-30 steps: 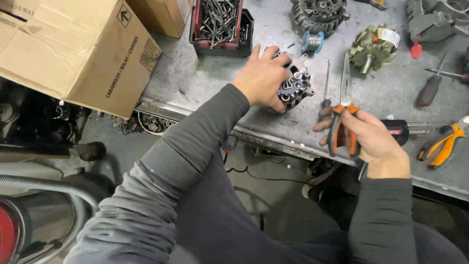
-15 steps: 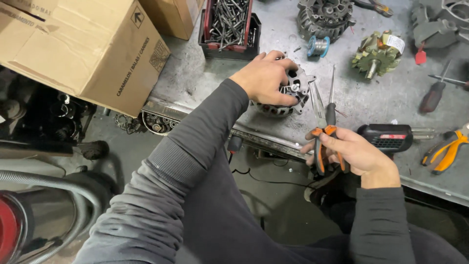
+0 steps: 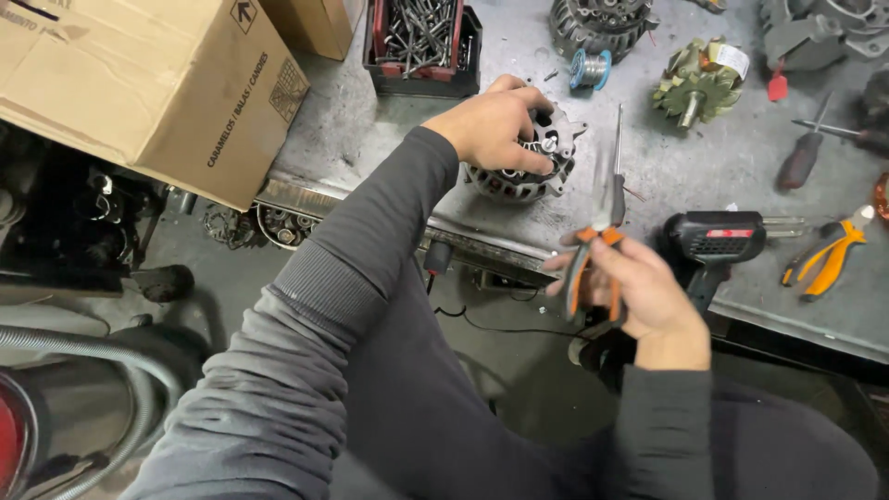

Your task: The person works on an alternator housing at a workbench, using pliers to grip and position parts inside it. They then take solder wire from a spool and use a soldering iron to solder contacts on the alternator, holding the iron in one hand while feeding wire with the other.

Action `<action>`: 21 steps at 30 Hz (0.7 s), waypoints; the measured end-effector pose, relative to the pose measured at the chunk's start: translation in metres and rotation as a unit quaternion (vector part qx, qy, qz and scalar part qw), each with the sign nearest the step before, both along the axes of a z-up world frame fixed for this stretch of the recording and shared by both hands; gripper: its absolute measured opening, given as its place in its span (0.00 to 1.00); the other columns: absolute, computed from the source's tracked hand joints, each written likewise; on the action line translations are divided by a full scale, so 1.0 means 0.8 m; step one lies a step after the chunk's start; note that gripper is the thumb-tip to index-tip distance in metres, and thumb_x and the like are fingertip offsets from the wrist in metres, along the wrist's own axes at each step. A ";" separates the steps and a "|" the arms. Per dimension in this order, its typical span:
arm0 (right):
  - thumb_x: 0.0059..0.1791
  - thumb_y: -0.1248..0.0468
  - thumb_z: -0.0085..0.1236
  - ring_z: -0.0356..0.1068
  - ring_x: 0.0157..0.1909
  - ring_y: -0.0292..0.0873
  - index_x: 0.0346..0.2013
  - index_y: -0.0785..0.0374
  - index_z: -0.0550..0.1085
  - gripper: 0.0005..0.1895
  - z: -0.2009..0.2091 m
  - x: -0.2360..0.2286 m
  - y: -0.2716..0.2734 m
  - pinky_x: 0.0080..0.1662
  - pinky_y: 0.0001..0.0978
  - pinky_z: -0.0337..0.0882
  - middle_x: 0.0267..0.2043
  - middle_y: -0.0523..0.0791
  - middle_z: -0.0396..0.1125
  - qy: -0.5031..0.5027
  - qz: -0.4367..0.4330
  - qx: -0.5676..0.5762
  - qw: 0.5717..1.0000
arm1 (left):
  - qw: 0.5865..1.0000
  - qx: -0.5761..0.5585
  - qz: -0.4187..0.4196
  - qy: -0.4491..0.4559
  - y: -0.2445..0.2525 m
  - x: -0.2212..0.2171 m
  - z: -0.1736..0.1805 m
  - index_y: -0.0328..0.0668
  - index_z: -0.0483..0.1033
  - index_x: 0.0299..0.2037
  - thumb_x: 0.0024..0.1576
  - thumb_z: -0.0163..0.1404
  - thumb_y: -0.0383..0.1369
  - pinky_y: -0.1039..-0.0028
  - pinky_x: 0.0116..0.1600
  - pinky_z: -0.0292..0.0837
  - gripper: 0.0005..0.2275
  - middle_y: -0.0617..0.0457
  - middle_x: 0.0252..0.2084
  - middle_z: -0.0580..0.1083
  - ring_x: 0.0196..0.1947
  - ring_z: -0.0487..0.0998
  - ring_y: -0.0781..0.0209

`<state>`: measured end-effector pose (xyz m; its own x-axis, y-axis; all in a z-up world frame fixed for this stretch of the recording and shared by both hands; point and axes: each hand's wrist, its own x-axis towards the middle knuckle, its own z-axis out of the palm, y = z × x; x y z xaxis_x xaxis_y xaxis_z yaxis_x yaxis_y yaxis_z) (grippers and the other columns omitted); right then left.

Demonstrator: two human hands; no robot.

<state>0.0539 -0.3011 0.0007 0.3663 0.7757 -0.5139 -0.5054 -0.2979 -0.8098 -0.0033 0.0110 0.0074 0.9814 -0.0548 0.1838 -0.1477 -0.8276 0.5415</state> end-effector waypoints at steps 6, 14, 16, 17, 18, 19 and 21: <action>0.53 0.58 0.51 0.78 0.42 0.59 0.56 0.67 0.69 0.20 -0.033 -0.021 -0.010 0.35 0.39 0.77 0.47 0.59 0.74 0.083 0.046 0.038 0.995 | 1.000 -0.020 -0.007 0.021 0.001 -0.001 0.000 0.34 0.85 0.30 0.51 0.60 0.52 0.62 0.65 0.63 0.23 0.46 0.63 0.71 0.65 0.61 0.39; 0.54 0.59 0.51 0.78 0.43 0.57 0.55 0.69 0.70 0.19 -0.047 -0.019 0.000 0.37 0.37 0.78 0.43 0.55 0.75 0.078 0.094 0.043 0.992 | 0.999 -0.015 -0.014 0.037 0.003 0.002 0.001 0.35 0.85 0.30 0.52 0.60 0.51 0.63 0.65 0.64 0.22 0.48 0.64 0.70 0.66 0.60 0.43; 0.54 0.60 0.51 0.78 0.42 0.57 0.55 0.69 0.70 0.19 -0.054 -0.019 0.001 0.36 0.38 0.77 0.43 0.55 0.74 0.081 0.088 0.045 0.992 | 0.999 -0.019 -0.013 0.031 0.004 0.003 -0.002 0.35 0.85 0.31 0.52 0.61 0.51 0.63 0.64 0.64 0.22 0.48 0.64 0.70 0.66 0.60 0.43; 0.54 0.60 0.51 0.78 0.42 0.57 0.54 0.69 0.70 0.18 -0.058 -0.018 0.002 0.36 0.39 0.77 0.42 0.55 0.74 0.082 0.083 0.047 0.992 | 0.999 -0.022 -0.011 0.023 0.006 0.002 -0.003 0.35 0.85 0.31 0.52 0.61 0.51 0.63 0.64 0.64 0.22 0.48 0.64 0.70 0.66 0.60 0.43; 0.54 0.60 0.51 0.78 0.42 0.57 0.54 0.69 0.70 0.18 -0.060 -0.017 0.003 0.36 0.39 0.77 0.42 0.55 0.74 0.083 0.085 0.047 0.992 | 0.999 -0.022 -0.010 0.024 0.005 0.001 -0.001 0.35 0.85 0.31 0.52 0.61 0.51 0.63 0.64 0.64 0.22 0.48 0.64 0.70 0.66 0.60 0.43; 0.54 0.60 0.52 0.78 0.41 0.56 0.54 0.69 0.70 0.18 -0.063 -0.017 0.004 0.36 0.40 0.77 0.42 0.55 0.74 0.083 0.079 0.048 0.992 | 0.999 -0.022 -0.008 0.025 0.004 0.000 0.002 0.35 0.85 0.30 0.51 0.61 0.51 0.63 0.64 0.64 0.21 0.49 0.64 0.70 0.66 0.60 0.43; 0.54 0.60 0.52 0.78 0.40 0.56 0.54 0.69 0.70 0.17 -0.065 -0.016 0.004 0.36 0.41 0.77 0.41 0.54 0.74 0.083 0.073 0.049 0.993 | 0.999 -0.023 -0.006 0.027 0.002 -0.001 0.005 0.35 0.85 0.29 0.51 0.61 0.51 0.63 0.64 0.65 0.21 0.49 0.64 0.70 0.66 0.60 0.43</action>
<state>0.0412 -0.2977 -0.0513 0.1636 0.8635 -0.4771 -0.5920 -0.3009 -0.7476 -0.0042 0.0125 0.0111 0.9892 -0.0591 0.1341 -0.1273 -0.7999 0.5864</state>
